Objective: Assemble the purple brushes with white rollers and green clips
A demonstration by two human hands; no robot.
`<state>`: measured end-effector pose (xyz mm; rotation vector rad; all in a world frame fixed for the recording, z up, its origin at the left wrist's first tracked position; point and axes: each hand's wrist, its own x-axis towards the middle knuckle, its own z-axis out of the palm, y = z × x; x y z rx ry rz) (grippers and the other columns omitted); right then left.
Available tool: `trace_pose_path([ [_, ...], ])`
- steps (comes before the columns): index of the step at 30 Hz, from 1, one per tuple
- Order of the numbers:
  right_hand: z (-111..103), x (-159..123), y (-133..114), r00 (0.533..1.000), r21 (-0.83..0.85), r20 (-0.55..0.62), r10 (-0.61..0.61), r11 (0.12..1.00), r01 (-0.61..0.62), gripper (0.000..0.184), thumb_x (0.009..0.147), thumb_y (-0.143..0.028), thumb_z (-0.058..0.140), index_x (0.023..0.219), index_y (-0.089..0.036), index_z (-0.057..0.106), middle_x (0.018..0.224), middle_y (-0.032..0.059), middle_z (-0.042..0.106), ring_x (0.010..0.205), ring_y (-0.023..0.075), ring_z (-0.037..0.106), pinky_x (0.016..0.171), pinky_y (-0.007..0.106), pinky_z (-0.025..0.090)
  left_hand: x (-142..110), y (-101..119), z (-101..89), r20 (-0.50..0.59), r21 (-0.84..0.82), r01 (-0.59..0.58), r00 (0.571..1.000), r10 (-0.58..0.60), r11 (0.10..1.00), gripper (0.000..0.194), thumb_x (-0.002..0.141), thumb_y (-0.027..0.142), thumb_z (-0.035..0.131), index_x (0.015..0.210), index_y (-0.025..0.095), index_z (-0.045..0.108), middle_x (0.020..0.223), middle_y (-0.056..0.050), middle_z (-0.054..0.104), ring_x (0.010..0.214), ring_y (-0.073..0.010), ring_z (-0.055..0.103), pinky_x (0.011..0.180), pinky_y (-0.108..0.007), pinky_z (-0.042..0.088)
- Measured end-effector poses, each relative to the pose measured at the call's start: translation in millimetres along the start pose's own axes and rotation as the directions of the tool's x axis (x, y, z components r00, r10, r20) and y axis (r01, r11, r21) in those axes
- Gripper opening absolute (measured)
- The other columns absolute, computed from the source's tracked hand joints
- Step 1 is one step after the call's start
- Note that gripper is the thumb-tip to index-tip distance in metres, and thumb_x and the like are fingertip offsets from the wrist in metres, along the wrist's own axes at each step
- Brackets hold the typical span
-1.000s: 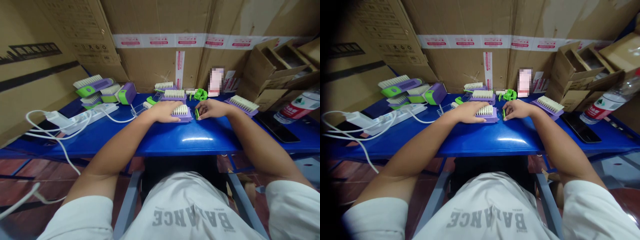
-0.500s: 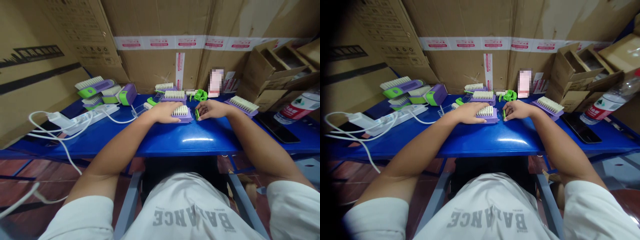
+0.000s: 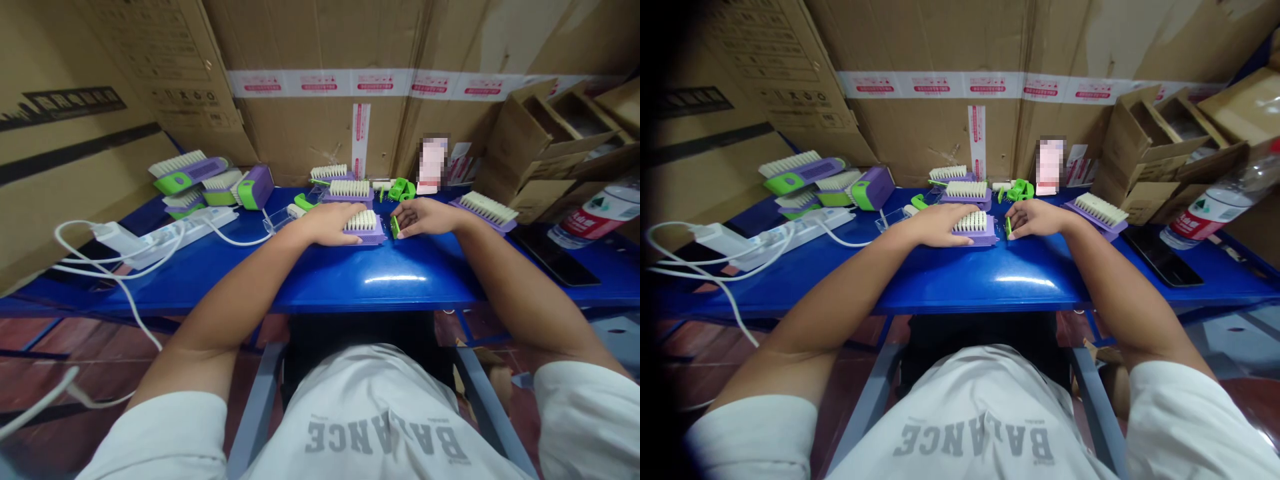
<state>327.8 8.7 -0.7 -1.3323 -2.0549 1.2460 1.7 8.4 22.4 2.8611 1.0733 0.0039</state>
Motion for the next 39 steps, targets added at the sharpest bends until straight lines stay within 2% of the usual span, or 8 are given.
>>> trace_pose_path([
  [9,-0.5,-0.4,-1.4,1.000,0.047,-0.003,0.019,0.999,-0.019,0.071,0.058,-0.039,0.114,0.112,-0.025,0.070,0.100,0.0049,0.086,0.100,0.0291,0.086,0.116,0.059,0.069,0.7,-1.8,1.2,0.000,0.003,0.001,1.000,-0.001,1.000,0.094,0.103,0.059,0.070,0.184,0.022,0.039,0.189,-0.015,0.050,0.170,-0.0359,0.056,0.140,-0.047,0.046],
  [18,3.2,2.3,-0.8,1.000,0.041,0.010,0.011,0.999,-0.011,0.070,0.063,-0.036,0.113,0.116,-0.023,0.069,0.102,0.0066,0.087,0.101,0.0290,0.087,0.118,0.060,0.069,1.0,-2.5,2.0,-0.006,0.008,-0.010,1.000,0.010,1.000,0.093,0.103,0.059,0.070,0.183,0.023,0.039,0.187,-0.015,0.054,0.166,-0.0359,0.060,0.137,-0.047,0.049],
  [30,9.8,3.3,-3.7,1.000,-0.032,-0.002,-0.011,0.999,0.011,0.068,0.062,-0.046,0.111,0.114,-0.025,0.072,0.103,0.0065,0.086,0.100,0.0292,0.083,0.112,0.055,0.068,1.9,-2.8,1.8,-0.003,0.017,-0.003,1.000,0.003,1.000,0.093,0.103,0.059,0.070,0.183,0.024,0.039,0.186,-0.014,0.054,0.166,-0.0364,0.059,0.136,-0.048,0.049],
  [39,10.2,3.6,-3.5,1.000,-0.040,0.002,-0.031,0.999,0.031,0.068,0.063,-0.047,0.110,0.114,-0.023,0.072,0.104,0.0069,0.089,0.097,0.0262,0.084,0.112,0.055,0.068,1.5,-2.4,2.1,-0.005,0.020,-0.010,1.000,0.010,1.000,0.092,0.104,0.059,0.070,0.183,0.023,0.039,0.186,-0.014,0.054,0.166,-0.0363,0.059,0.137,-0.048,0.049],
])
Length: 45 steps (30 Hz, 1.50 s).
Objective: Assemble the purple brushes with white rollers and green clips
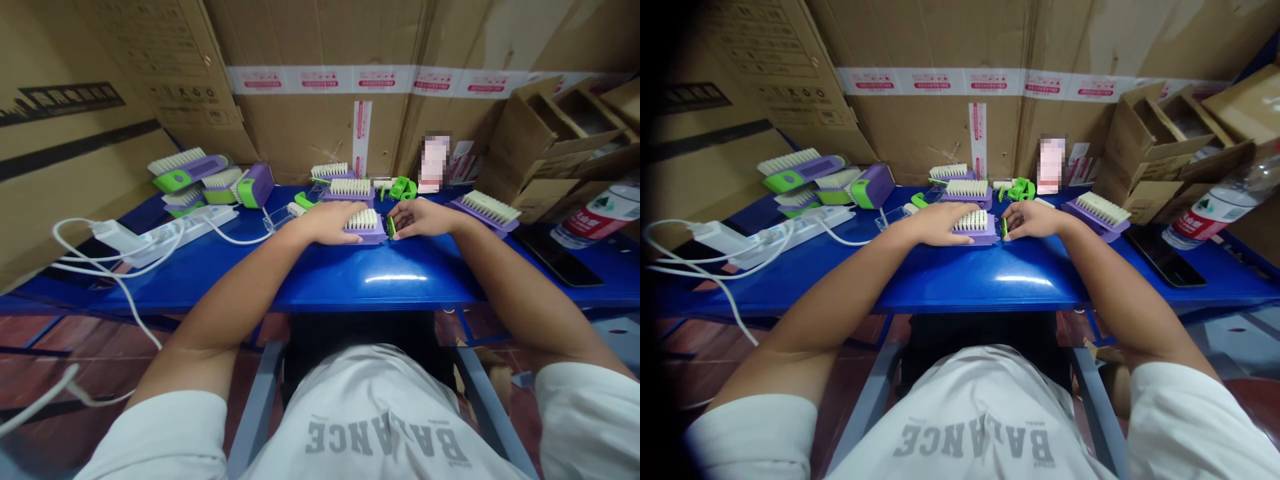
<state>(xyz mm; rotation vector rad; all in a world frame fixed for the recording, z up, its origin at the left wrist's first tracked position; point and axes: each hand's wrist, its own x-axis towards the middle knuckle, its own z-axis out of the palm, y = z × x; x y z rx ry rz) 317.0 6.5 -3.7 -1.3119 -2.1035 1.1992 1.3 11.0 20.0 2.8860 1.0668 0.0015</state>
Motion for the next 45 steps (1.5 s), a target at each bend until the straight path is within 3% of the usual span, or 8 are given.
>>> trace_pose_path([
  [45,0.5,2.8,1.7,0.999,-0.063,-0.013,-0.050,0.997,0.049,0.072,0.064,-0.051,0.110,0.121,-0.020,0.078,0.107,0.0094,0.089,0.097,0.0272,0.084,0.110,0.055,0.070,1.4,-0.7,1.4,-0.007,0.011,-0.002,1.000,0.003,1.000,0.089,0.104,0.059,0.070,0.181,0.024,0.041,0.184,-0.014,0.056,0.164,-0.0370,0.061,0.134,-0.047,0.051],
])
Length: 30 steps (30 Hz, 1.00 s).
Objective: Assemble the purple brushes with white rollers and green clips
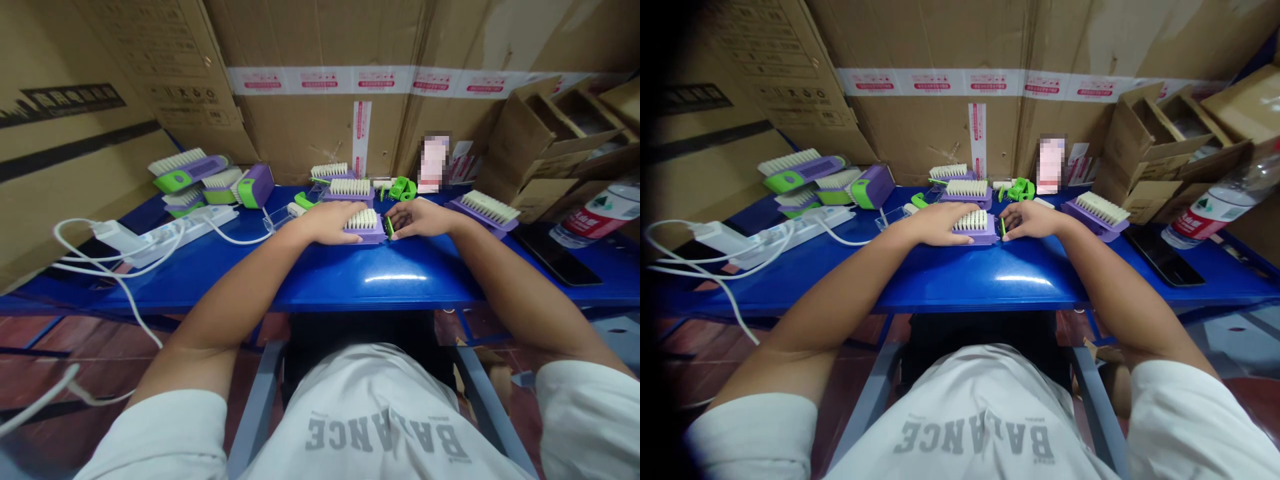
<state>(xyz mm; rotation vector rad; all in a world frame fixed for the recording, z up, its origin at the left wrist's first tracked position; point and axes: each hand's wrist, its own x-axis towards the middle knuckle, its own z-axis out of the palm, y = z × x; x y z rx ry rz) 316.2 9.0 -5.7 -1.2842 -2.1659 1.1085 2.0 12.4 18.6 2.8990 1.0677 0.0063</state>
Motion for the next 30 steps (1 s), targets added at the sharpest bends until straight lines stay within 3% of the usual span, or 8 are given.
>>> trace_pose_path([
  [30,1.9,0.8,-0.1,1.000,0.060,0.001,0.017,0.998,-0.017,0.072,0.064,-0.048,0.110,0.121,-0.020,0.076,0.107,0.0086,0.088,0.098,0.0269,0.084,0.112,0.055,0.070,-0.4,-0.3,-0.9,0.011,-0.011,0.002,1.000,-0.002,1.000,0.090,0.104,0.060,0.070,0.181,0.024,0.041,0.185,-0.015,0.056,0.165,-0.0380,0.060,0.135,-0.049,0.050],
])
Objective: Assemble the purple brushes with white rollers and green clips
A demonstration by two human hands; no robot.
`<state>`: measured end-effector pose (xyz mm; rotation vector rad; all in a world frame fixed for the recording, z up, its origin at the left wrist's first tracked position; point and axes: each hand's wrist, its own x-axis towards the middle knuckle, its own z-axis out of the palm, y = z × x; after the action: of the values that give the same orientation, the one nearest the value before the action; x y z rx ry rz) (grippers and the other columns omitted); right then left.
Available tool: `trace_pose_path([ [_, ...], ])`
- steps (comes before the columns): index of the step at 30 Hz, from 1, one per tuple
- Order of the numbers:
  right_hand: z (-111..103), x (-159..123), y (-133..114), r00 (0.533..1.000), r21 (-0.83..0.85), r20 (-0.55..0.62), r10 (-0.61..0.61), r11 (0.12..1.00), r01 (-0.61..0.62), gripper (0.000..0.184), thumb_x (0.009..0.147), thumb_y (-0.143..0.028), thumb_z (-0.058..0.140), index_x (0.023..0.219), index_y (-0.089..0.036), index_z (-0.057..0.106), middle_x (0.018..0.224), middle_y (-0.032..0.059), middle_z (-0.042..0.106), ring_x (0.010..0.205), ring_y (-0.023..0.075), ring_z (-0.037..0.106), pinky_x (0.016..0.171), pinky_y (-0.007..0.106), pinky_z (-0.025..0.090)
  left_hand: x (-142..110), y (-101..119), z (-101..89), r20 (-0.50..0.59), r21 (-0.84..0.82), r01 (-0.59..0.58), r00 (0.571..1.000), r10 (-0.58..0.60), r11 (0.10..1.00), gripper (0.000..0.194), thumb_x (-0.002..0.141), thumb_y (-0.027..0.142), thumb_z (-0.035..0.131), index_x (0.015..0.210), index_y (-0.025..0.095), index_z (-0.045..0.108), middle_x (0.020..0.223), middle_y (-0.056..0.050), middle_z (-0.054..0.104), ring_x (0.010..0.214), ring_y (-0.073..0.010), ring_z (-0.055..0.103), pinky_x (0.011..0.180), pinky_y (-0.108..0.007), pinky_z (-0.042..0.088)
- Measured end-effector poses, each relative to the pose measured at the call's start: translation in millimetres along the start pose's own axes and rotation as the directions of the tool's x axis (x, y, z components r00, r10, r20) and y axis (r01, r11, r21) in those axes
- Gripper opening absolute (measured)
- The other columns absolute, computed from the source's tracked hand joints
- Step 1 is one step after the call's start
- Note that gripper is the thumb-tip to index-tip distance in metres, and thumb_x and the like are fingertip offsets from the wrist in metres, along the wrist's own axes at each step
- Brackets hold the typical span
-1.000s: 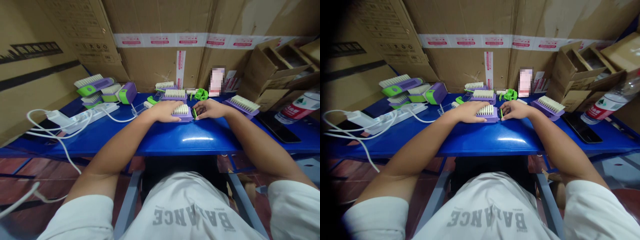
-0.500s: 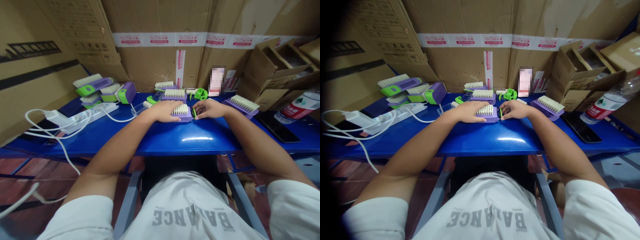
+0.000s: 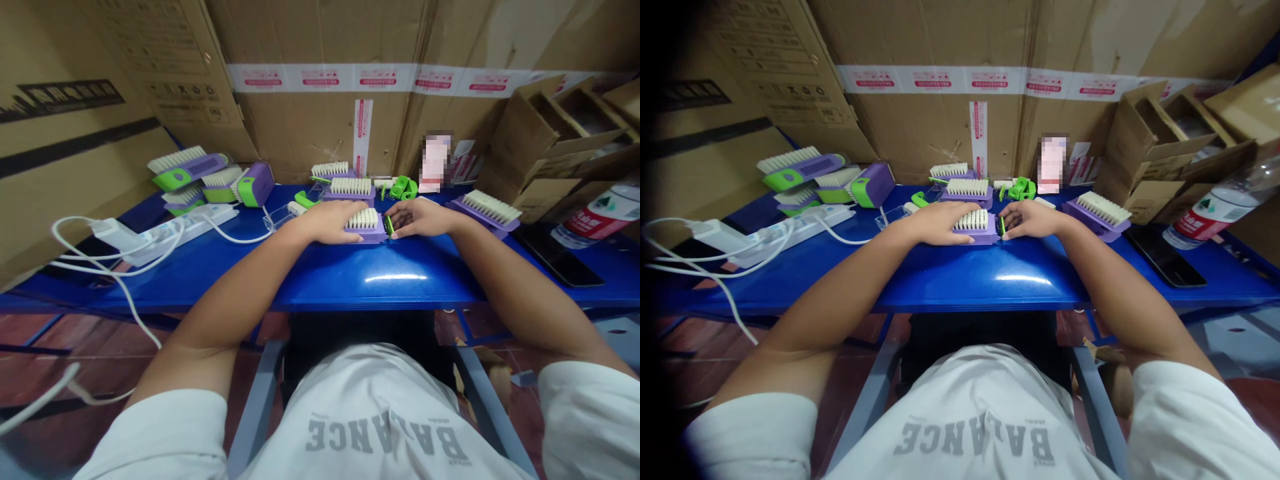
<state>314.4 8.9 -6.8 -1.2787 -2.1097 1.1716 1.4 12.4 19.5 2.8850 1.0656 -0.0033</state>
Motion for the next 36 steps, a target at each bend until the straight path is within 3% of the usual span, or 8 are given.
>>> trace_pose_path([
  [36,2.1,2.6,3.8,0.999,-0.036,0.001,-0.047,0.998,0.047,0.070,0.068,-0.051,0.108,0.124,-0.021,0.079,0.106,0.0077,0.088,0.095,0.0253,0.084,0.108,0.052,0.072,-0.6,0.6,0.3,-0.006,0.005,0.001,1.000,-0.001,1.000,0.091,0.104,0.059,0.070,0.182,0.023,0.040,0.183,-0.015,0.058,0.164,-0.0365,0.061,0.135,-0.047,0.050],
])
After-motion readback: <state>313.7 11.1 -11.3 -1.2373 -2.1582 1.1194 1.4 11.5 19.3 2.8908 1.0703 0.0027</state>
